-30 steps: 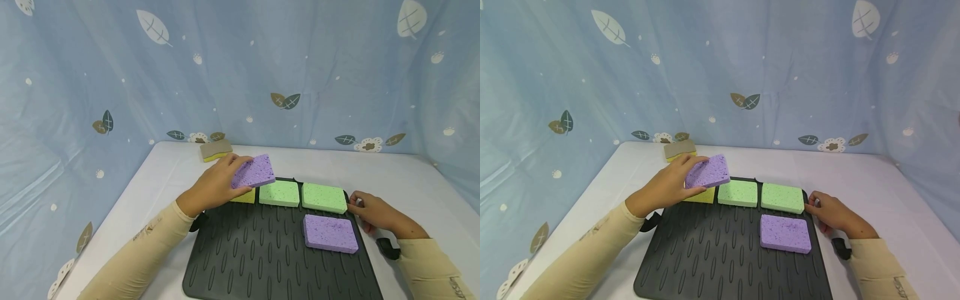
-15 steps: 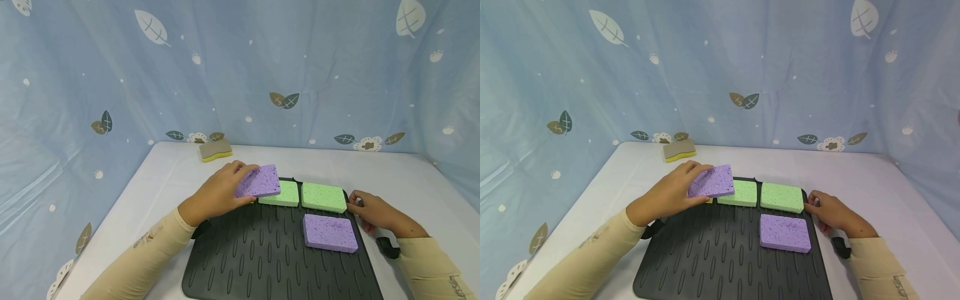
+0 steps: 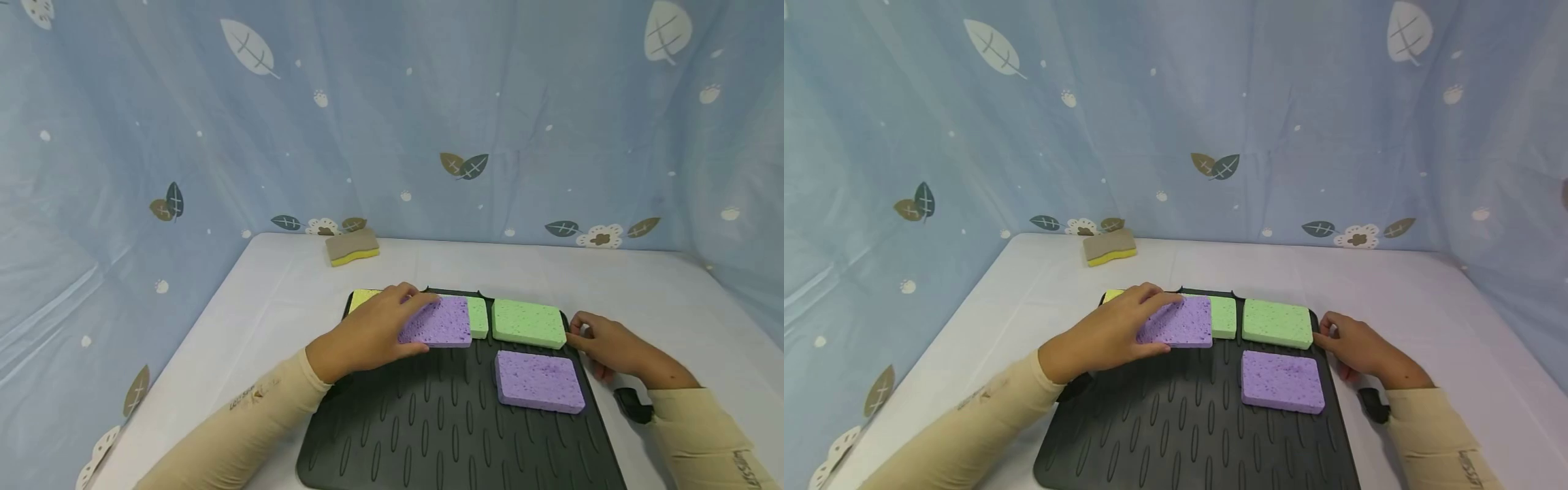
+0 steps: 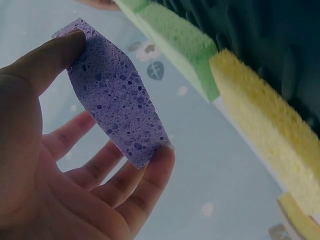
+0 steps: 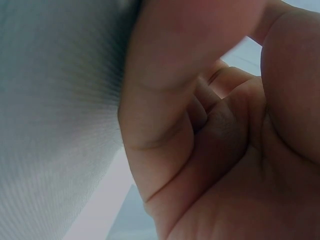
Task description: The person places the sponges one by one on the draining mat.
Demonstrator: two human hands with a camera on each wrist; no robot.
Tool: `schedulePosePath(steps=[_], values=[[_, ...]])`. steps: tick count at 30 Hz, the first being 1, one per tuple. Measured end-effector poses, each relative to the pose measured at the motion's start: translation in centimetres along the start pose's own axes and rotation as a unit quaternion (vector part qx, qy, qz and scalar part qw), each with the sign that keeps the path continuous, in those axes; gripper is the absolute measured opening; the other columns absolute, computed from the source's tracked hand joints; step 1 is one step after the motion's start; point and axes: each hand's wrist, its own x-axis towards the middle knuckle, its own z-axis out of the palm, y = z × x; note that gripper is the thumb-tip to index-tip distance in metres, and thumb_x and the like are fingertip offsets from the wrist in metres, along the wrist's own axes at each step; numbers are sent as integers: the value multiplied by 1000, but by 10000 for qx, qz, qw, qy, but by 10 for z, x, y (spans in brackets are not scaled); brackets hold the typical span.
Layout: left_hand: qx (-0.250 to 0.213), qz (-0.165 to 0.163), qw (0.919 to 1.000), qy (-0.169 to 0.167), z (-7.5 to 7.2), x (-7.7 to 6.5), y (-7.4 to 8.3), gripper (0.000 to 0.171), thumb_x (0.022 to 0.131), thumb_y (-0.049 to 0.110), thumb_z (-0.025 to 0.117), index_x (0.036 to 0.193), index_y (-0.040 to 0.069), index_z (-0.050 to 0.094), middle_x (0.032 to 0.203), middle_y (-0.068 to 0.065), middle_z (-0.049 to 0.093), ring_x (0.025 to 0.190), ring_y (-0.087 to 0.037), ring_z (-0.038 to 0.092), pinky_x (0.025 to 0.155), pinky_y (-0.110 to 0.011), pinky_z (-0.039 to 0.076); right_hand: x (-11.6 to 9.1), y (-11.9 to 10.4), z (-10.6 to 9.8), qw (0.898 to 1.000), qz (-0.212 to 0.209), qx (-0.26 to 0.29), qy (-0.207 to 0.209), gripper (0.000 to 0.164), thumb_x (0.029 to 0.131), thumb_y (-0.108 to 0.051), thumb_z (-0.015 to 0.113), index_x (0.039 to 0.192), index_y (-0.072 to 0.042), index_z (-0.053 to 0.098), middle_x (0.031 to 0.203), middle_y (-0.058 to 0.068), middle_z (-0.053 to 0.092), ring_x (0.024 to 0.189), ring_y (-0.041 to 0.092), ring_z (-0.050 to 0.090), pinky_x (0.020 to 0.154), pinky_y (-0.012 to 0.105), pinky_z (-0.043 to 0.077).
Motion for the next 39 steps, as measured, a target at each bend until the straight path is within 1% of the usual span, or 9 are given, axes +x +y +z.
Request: schedulePosePath(steps=[5, 11, 18, 24, 27, 33, 39], values=[[49, 158, 9997, -190, 7, 2, 6, 70, 86, 44, 78, 146, 22, 48, 127, -4, 57, 109, -16, 58, 92, -34, 51, 0, -1, 0, 10000, 7, -15, -14, 20, 102, -24, 55, 105, -5, 48, 65, 7, 55, 48, 20, 57, 44, 36, 51], [107, 153, 9986, -492, 15, 3, 14, 72, 85, 46, 78, 146, 24, 48, 128, -3, 58, 104, -15, 59, 87, -33, 52, 1, 0, 1, 10000, 33, 18, -34, 21, 102, -24, 55, 105, -5, 48, 65, 6, 55, 48, 20, 57, 44, 36, 51], [203, 238, 9965, -779, 23, 5, 19, 73, 85, 49, 77, 147, 25, 47, 129, -3, 59, 106, -15, 61, 88, -33, 53, 1, 1, 1, 10000, 53, -29, -35, 21, 102, -25, 56, 105, -5, 48, 66, 6, 55, 49, 20, 58, 44, 36, 51], [333, 353, 9948, -898, 30, 6, 21, 71, 86, 51, 76, 146, 25, 48, 124, -1, 59, 100, -12, 60, 85, -30, 53, 2, 1, 0, 9999, 88, -15, -64, 23, 102, -26, 56, 106, -5, 48, 67, 6, 55, 50, 20, 58, 45, 36, 51], [439, 419, 9936, -953, 33, 6, 22, 71, 86, 52, 75, 146, 25, 48, 122, -1, 59, 99, -13, 61, 85, -30, 54, 2, 1, 0, 9999, 90, -27, -56, 23, 102, -26, 56, 107, -5, 48, 67, 6, 55, 50, 20, 58, 45, 35, 51], [563, 545, 9911, -1080, 37, 8, 25, 71, 88, 53, 72, 147, 25, 46, 124, -2, 58, 101, -13, 62, 85, -30, 55, 2, 2, 1, 10000, 35, -44, -16, 22, 102, -25, 56, 106, -5, 48, 67, 6, 55, 50, 20, 58, 45, 35, 51], [639, 654, 9894, -1126, 42, 10, 27, 70, 88, 54, 71, 146, 25, 47, 125, -1, 57, 101, -11, 61, 83, -28, 55, 2, 2, 0, 10000, 75, -34, -23, 23, 102, -26, 56, 107, -5, 48, 67, 6, 55, 50, 20, 58, 45, 36, 51]])
